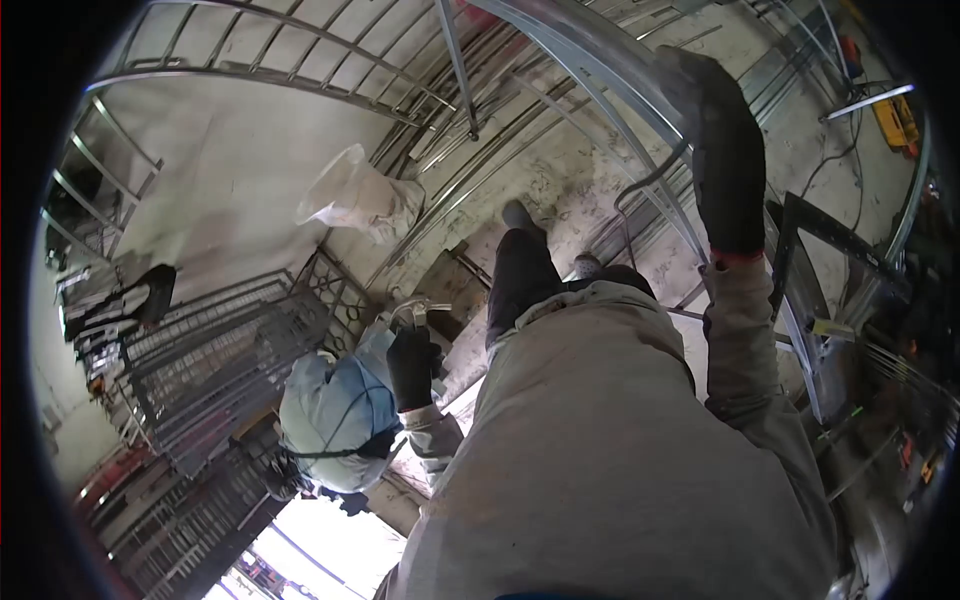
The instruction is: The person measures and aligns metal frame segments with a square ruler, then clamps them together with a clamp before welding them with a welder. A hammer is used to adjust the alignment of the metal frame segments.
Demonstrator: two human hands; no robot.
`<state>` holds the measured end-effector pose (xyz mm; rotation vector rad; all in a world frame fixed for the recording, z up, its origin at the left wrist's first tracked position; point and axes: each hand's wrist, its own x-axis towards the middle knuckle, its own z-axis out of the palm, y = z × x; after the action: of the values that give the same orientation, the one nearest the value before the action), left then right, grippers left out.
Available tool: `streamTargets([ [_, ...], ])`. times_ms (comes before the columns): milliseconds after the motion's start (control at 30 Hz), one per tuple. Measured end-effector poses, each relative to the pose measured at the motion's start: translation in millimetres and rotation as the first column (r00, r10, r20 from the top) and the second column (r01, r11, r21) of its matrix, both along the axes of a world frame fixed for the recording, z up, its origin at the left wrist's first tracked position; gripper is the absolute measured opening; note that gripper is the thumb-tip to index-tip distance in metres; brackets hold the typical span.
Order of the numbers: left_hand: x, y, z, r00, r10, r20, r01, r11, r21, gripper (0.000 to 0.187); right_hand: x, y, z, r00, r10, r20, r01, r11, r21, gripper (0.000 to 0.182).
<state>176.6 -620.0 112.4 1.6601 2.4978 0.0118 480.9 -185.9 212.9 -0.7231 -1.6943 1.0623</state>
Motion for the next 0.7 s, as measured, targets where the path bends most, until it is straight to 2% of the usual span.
streamTargets([
  [33, -15, 13, -12, 0.924, 0.247, 0.292, -0.253, 0.967, -0.018, 0.011, -9, 12, -3, 0.999, 0.015, -0.044, -0.017, 0.998, -0.064, 0.042],
  [100, -60, 36, -52, 0.912, 0.2, 0.359, -0.222, 0.975, 0.022, 0.012, -32, 42, -10, 0.987, 0.025, -0.161, -0.052, 0.984, -0.168, 0.048],
  [133, -82, 68, -46, 0.984, -0.002, 0.181, -0.003, 1.0, 0.031, 0.013, -46, 60, -13, 0.973, 0.024, -0.229, -0.072, 0.976, -0.204, 0.052],
  [167, -103, 101, -39, 0.979, -0.202, -0.025, 0.203, 0.979, 0.031, 0.015, -55, 82, -30, 0.92, -0.029, -0.39, -0.121, 0.927, -0.354, 0.056],
  [200, -123, 130, -36, 0.932, 0.113, 0.345, -0.098, 0.993, -0.062, 0.014, -69, 103, -38, 0.914, -0.049, -0.403, -0.097, 0.937, -0.335, 0.056],
  [233, -141, 162, -29, 0.694, 0.443, 0.567, -0.414, 0.89, -0.19, 0.012, -83, 121, -42, 0.84, -0.12, -0.53, -0.15, 0.887, -0.438, 0.053],
  [267, -162, 192, -19, 0.668, 0.462, 0.583, -0.407, 0.883, -0.233, 0.012, -95, 140, -46, 0.749, -0.2, -0.632, -0.221, 0.824, -0.522, 0.05],
  [300, -180, 227, -4, 0.642, 0.481, 0.597, -0.399, 0.875, -0.275, 0.012, -106, 164, -50, 0.684, -0.196, -0.703, -0.315, 0.79, -0.527, 0.05],
  [333, -209, 247, -2, 0.814, 0.266, 0.516, -0.19, 0.962, -0.196, 0.013, -121, 183, -55, 0.688, -0.207, -0.695, -0.301, 0.791, -0.533, 0.05],
  [367, -241, 273, -4, 0.945, -0.089, 0.316, 0.096, 0.995, -0.006, 0.014, -137, 205, -60, 0.665, -0.253, -0.703, -0.3, 0.771, -0.562, 0.05],
  [433, -284, 336, 24, 0.904, -0.185, 0.386, 0.185, 0.982, 0.038, 0.011, -168, 241, -64, 0.635, -0.365, -0.681, -0.276, 0.716, -0.641, 0.052],
  [467, -305, 368, 38, 0.877, -0.231, 0.42, 0.227, 0.972, 0.06, 0.01, -184, 263, -72, 0.609, -0.39, -0.691, -0.319, 0.678, -0.663, 0.053],
  [500, -313, 406, 64, 0.865, -0.317, 0.388, 0.298, 0.948, 0.11, 0.005, -200, 281, -76, 0.629, -0.445, -0.638, -0.265, 0.648, -0.714, 0.055],
  [533, -320, 440, 88, 0.766, -0.124, 0.631, 0.093, 0.992, 0.083, 0.003, -216, 298, -80, 0.645, -0.496, -0.582, -0.215, 0.613, -0.761, 0.057],
  [600, -325, 507, 133, 0.38, 0.201, 0.903, -0.244, 0.963, -0.112, 0.014, -242, 332, -105, 0.671, -0.483, -0.563, -0.211, 0.603, -0.769, 0.067],
  [633, -324, 537, 154, 0.542, 0.187, 0.819, -0.147, 0.981, -0.127, 0.02, -262, 342, -101, 0.667, -0.556, -0.496, -0.168, 0.537, -0.827, 0.066],
  [667, -331, 559, 154, 0.648, -0.058, 0.76, 0.046, 0.998, 0.037, 0.025, -280, 352, -100, 0.661, -0.616, -0.429, -0.163, 0.44, -0.883, 0.059],
  [700, -316, 587, 177, 0.736, -0.093, 0.671, 0.107, 0.994, 0.02, 0.024, -293, 360, -111, 0.682, -0.569, -0.459, -0.21, 0.449, -0.869, 0.06],
])
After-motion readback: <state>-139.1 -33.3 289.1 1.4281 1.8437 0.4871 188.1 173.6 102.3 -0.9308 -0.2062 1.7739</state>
